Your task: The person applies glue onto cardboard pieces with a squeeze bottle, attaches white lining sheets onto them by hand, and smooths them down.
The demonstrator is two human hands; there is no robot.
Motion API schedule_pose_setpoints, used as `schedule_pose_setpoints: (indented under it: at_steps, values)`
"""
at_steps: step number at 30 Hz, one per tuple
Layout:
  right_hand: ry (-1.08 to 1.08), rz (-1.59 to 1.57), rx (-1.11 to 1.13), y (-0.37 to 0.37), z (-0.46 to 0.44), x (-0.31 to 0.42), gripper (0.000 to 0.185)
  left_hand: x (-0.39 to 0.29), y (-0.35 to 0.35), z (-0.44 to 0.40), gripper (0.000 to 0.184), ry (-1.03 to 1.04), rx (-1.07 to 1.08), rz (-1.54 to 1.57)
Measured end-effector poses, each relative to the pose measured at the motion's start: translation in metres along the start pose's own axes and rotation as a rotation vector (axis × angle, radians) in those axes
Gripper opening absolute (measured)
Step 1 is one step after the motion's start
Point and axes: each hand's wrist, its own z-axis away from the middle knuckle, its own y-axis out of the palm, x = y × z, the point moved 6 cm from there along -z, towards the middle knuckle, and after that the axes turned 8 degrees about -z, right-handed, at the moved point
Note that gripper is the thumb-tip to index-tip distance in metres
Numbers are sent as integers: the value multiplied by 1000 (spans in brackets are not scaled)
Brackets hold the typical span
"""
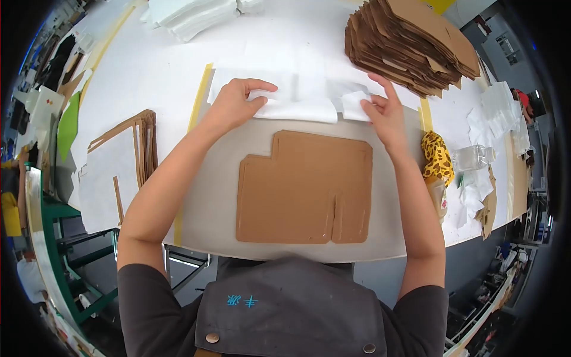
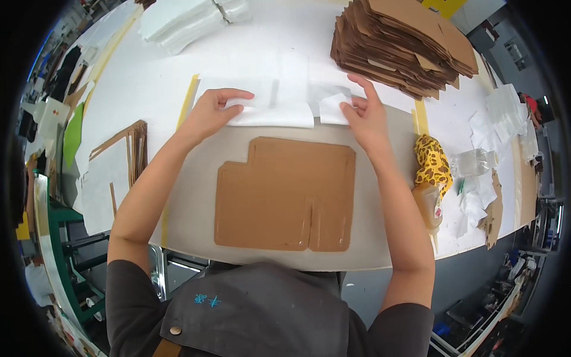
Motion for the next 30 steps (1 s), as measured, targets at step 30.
schedule_pose_setpoints:
  at_steps: [30]
  values:
    - [173,-30,333,-2,127,4,44,-12,29,146,24,-16,-58,228]
